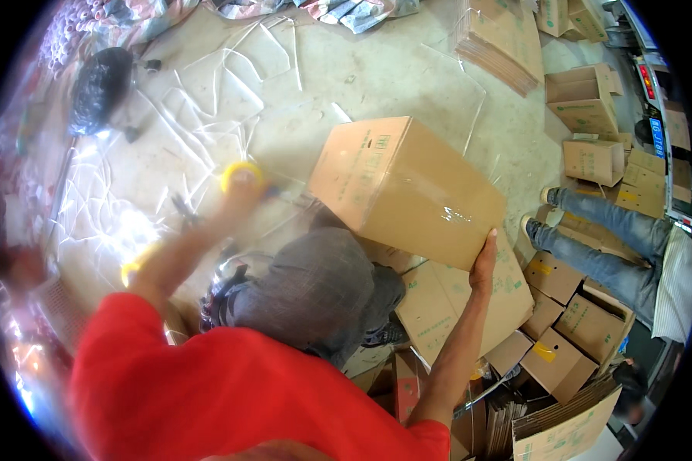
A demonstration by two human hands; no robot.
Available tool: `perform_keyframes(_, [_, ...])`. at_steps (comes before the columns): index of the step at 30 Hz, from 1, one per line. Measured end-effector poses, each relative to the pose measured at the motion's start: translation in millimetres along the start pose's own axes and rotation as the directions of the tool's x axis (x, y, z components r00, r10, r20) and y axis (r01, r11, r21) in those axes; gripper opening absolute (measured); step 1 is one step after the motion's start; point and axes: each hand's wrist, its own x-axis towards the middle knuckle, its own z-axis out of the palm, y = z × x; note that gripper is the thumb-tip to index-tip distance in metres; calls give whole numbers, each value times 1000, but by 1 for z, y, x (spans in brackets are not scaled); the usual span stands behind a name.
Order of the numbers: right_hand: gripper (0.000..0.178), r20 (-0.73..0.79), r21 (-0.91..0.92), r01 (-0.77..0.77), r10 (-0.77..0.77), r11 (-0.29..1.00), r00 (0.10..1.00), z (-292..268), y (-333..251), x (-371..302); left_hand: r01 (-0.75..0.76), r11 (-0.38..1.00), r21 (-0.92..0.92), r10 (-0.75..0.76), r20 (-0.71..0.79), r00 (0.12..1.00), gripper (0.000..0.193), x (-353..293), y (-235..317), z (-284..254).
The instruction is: The person assembles flat cardboard boxes by folding the flaps and sealing them with a handheld tape dispenser. The person repeatedly picks up a box blank, folds it into shape, applies tape to the seams, and sets the finished box aside.
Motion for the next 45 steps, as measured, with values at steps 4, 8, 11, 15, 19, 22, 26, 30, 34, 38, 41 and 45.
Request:
perform_keyframes(4, [71,70,29,7,-9,1000,998,0,3,8,115,993,-40,-117,-48,992,73,-20,-12,44])
perform_keyframes(8, [71,32,25,31,-32,999,999,-15,10,5,180,970,-163,-194,-73,978,66,24,33,-58])
perform_keyframes(11, [70,64,37,25,-27,999,998,-13,8,7,155,698,-699,-355,-150,923,58,97,95,-168])
perform_keyframes(15, [69,73,-34,67,-64,997,995,-10,6,6,-453,481,-750,-258,-616,745,53,195,165,-262])
perform_keyframes(19, [67,-64,33,63,-61,997,996,-14,17,14,-455,243,-857,-277,-511,814,51,241,186,-242])
perform_keyframes(22, [68,54,32,33,-35,999,998,-22,19,18,-363,208,-908,-306,-413,858,51,248,172,-214])
perform_keyframes(26, [69,-62,-21,87,-88,996,994,-38,25,14,-304,475,-826,-220,-446,867,51,257,150,-129])
perform_keyframes(30, [61,-82,-49,153,-156,987,984,-24,23,5,273,403,-874,-511,33,859,59,216,134,-55])
perform_keyframes(34, [54,-160,-232,273,-314,933,936,-33,31,45,322,-86,-943,-345,331,878,83,184,104,5])
perform_keyframes(38, [45,-461,-308,83,-225,948,858,-62,90,20,314,-457,-832,-32,368,929,64,149,140,-131])
perform_keyframes(41, [33,-450,96,68,-17,993,893,-68,135,1,17,-425,-905,1,18,1000,46,150,146,-196])
perform_keyframes(45, [38,-345,-119,-72,27,990,938,-33,177,-46,-204,-52,-978,-37,-202,979,37,125,153,-324])
